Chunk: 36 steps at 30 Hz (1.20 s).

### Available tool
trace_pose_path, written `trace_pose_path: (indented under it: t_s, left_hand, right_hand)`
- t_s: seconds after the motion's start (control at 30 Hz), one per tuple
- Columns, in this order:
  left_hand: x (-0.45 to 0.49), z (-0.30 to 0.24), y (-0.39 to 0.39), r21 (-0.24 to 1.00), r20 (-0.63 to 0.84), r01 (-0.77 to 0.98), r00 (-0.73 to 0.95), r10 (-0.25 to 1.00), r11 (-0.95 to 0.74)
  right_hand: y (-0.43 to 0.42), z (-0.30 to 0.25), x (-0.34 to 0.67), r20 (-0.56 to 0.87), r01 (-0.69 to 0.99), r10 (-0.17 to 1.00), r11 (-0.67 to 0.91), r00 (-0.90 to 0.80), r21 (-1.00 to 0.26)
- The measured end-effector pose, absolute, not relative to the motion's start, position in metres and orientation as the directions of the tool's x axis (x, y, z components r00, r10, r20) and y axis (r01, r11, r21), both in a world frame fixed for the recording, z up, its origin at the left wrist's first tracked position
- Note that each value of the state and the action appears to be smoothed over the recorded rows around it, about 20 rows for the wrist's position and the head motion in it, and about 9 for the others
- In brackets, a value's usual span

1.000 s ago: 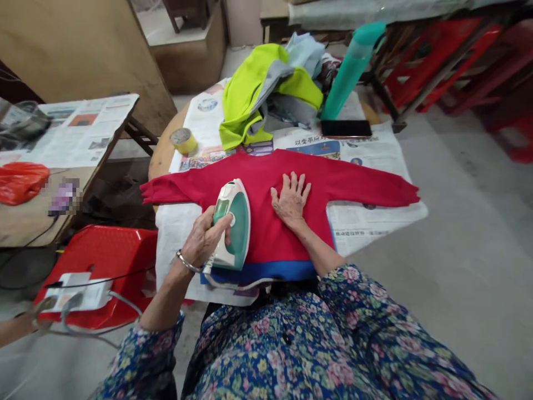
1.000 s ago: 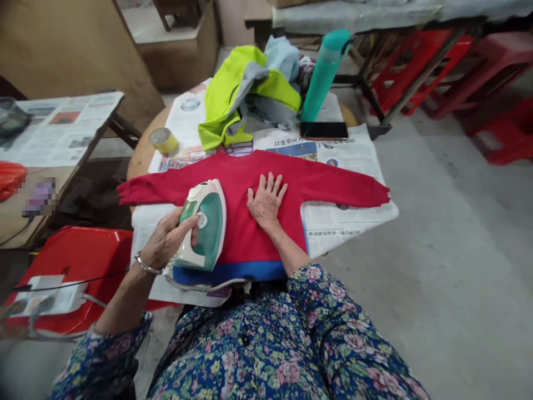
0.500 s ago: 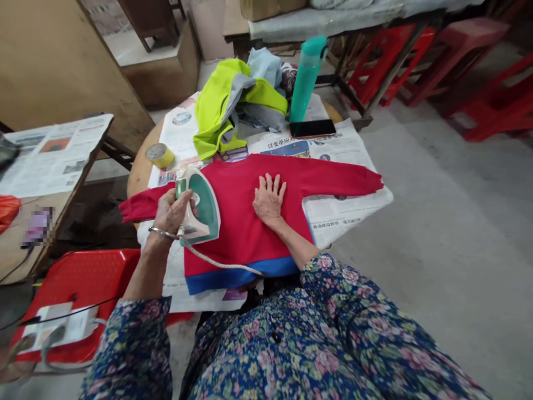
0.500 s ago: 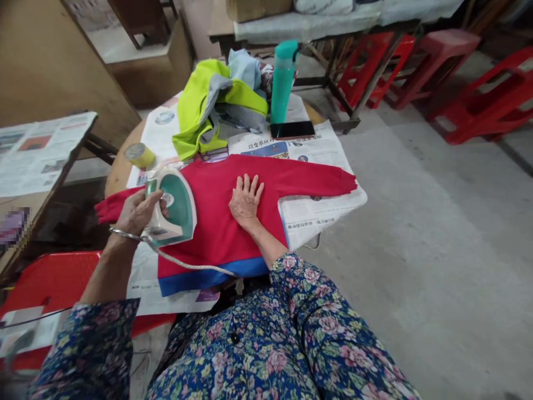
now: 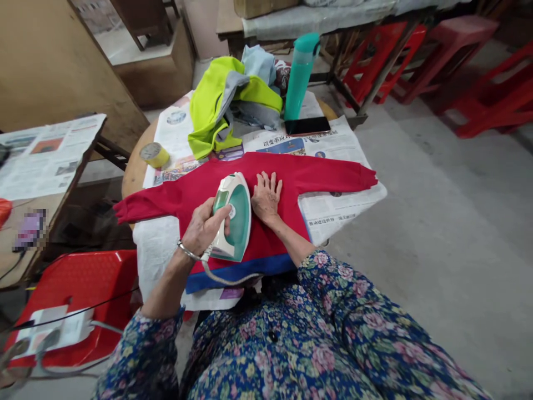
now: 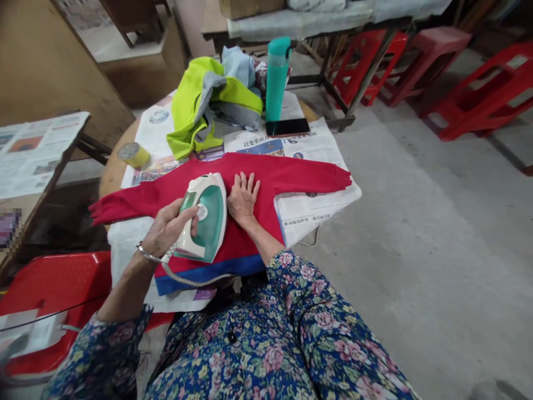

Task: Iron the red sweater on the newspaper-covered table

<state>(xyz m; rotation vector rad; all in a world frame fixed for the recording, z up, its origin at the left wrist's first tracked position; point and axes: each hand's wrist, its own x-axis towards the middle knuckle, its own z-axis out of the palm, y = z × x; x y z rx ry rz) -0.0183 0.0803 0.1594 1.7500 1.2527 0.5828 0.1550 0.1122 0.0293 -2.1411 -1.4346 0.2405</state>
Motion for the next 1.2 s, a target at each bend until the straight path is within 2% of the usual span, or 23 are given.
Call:
trace_pose_path:
  t_s: [0.23,0.47,0.7,0.87,1.0,1.2]
  left_hand:
    - [-0.023,0.150,0.101,0.857,-0.142,0.510,0.370,0.918,-0.073]
    - [-0.076,0.158,0.065,0.806,-0.141,0.590,0.117,0.983,0.046]
    - [-0.114,0.160,0.010,0.761,-0.130,0.637,-0.035,0.991,0.122]
    - [-0.101,0.165,0.000,0.723,-0.134,0.687,0.045,0.990,0.067]
    - [-0.074,0.158,0.021,0.780,-0.123,0.626,0.135,0.983,0.012]
    - [-0.047,0.145,0.052,0.851,-0.187,0.520,0.178,0.966,0.069]
  right_hand:
    - [0.114,0.024,0.155,0.181,0.803,0.890,-0.269,0.418,-0.532]
    - [0.113,0.027,0.153,0.182,0.817,0.894,-0.272,0.410,-0.508]
    - [0.114,0.027,0.156,0.154,0.833,0.911,-0.267,0.382,-0.485]
    - [0.114,0.026,0.154,0.165,0.825,0.907,-0.263,0.388,-0.500]
    - [0.114,0.026,0.153,0.191,0.816,0.897,-0.252,0.399,-0.520]
    - [0.114,0.035,0.153,0.144,0.818,0.907,-0.277,0.396,-0.503]
